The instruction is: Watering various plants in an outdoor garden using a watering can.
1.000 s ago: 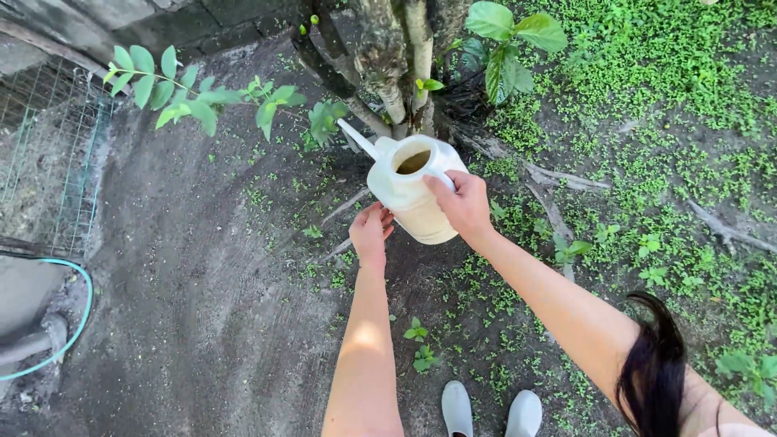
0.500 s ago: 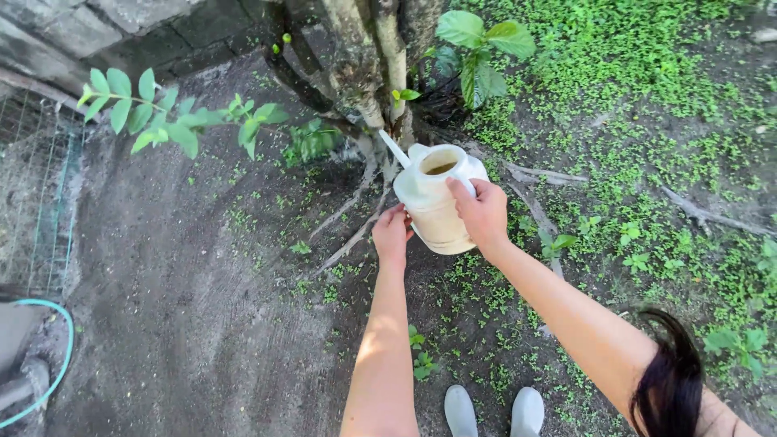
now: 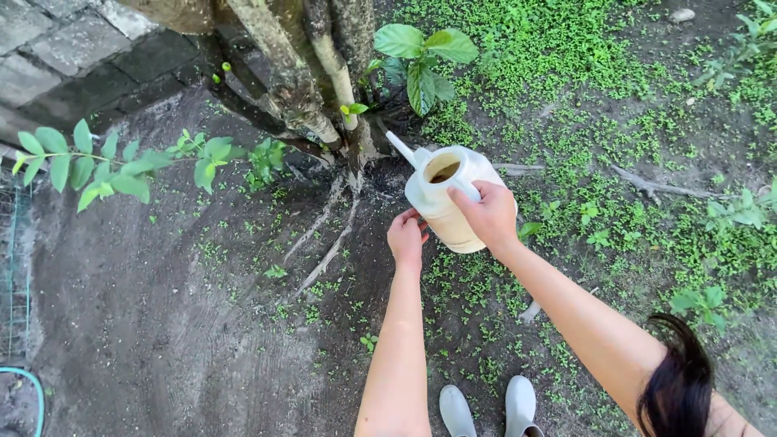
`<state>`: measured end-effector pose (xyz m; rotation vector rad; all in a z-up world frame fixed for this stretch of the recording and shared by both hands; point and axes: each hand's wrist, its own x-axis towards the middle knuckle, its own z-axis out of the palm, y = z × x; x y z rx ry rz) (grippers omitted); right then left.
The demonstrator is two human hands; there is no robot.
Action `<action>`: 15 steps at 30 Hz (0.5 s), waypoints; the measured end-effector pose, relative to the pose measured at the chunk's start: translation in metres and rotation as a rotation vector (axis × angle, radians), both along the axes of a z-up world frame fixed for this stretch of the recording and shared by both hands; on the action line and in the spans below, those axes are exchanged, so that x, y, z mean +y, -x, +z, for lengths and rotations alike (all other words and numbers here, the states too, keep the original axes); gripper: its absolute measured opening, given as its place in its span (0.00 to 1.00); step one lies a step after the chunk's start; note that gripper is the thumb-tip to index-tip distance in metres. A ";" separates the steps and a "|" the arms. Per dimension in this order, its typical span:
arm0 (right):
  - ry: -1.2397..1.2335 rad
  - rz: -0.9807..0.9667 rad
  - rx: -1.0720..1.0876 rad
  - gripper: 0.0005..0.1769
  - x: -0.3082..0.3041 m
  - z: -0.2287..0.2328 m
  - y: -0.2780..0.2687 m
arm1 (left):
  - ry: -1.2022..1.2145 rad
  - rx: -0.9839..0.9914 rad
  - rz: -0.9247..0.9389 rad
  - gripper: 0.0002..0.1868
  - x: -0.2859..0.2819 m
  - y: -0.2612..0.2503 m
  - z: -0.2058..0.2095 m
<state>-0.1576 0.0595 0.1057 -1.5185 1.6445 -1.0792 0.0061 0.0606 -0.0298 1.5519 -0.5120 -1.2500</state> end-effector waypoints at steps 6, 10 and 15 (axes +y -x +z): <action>-0.069 0.051 -0.014 0.21 0.002 -0.001 -0.006 | -0.099 -0.053 0.128 0.16 0.003 -0.010 -0.021; -0.078 0.059 -0.087 0.21 0.004 -0.010 -0.009 | -0.133 -0.071 0.174 0.16 0.008 -0.018 -0.016; -0.125 0.027 -0.274 0.20 0.008 -0.006 -0.011 | -0.110 -0.048 0.193 0.17 0.000 -0.024 -0.026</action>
